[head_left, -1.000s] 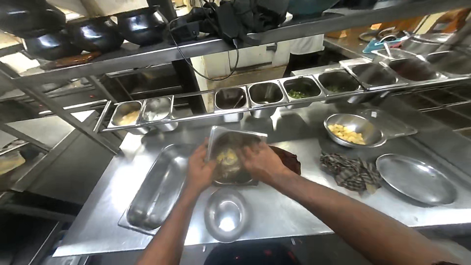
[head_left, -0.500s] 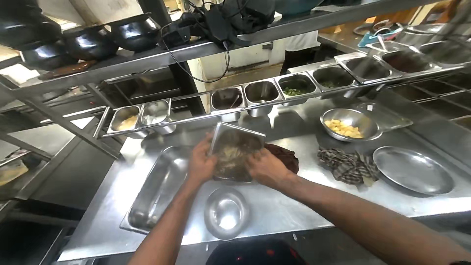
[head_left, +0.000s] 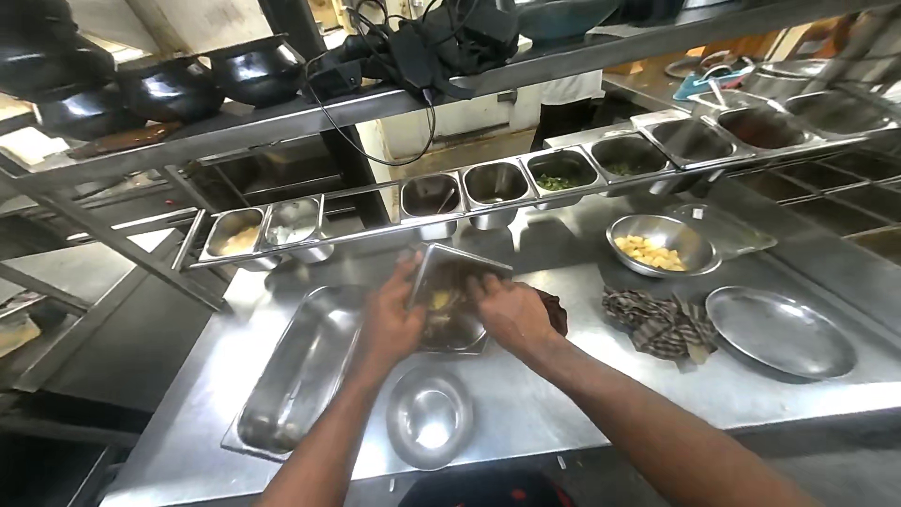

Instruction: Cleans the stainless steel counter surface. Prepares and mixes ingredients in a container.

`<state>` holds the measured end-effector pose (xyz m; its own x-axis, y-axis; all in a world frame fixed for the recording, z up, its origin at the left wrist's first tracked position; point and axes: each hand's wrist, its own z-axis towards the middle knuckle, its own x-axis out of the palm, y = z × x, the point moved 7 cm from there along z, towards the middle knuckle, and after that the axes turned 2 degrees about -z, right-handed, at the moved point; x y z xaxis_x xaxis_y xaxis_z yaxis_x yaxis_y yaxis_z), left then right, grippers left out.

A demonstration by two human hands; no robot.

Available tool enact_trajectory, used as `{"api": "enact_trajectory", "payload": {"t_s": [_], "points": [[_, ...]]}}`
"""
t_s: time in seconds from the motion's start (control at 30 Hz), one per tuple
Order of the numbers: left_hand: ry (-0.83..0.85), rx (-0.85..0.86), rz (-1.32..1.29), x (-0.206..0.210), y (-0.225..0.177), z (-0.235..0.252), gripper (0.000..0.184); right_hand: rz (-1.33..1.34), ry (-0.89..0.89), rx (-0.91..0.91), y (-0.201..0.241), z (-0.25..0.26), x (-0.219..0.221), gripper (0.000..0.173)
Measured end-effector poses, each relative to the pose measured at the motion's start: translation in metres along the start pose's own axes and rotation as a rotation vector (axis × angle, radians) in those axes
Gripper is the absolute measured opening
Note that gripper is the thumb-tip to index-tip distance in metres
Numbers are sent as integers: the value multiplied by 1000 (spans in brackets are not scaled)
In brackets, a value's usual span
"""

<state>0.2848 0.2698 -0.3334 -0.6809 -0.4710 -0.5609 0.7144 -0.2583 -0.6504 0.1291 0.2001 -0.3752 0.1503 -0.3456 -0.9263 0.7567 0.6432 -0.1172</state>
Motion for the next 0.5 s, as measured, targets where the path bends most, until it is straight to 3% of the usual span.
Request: {"api": "enact_trajectory", "payload": {"t_s": [0.17,0.3,0.37,0.43,0.5], "points": [[-37,113,-47,2,-4,-5,16,103,399,90,14,-9,15,41],[-29,188,-12,5,1,-13,16,128,501,62,21,-17,24,40],[-25,194,3,5,3,-16,17,196,594,113,19,-18,23,30],[-30,193,7,5,3,-19,17,337,653,188,13,-20,26,19],[-41,193,-9,6,3,-22,16,557,662,257,8,-22,36,22]]}}
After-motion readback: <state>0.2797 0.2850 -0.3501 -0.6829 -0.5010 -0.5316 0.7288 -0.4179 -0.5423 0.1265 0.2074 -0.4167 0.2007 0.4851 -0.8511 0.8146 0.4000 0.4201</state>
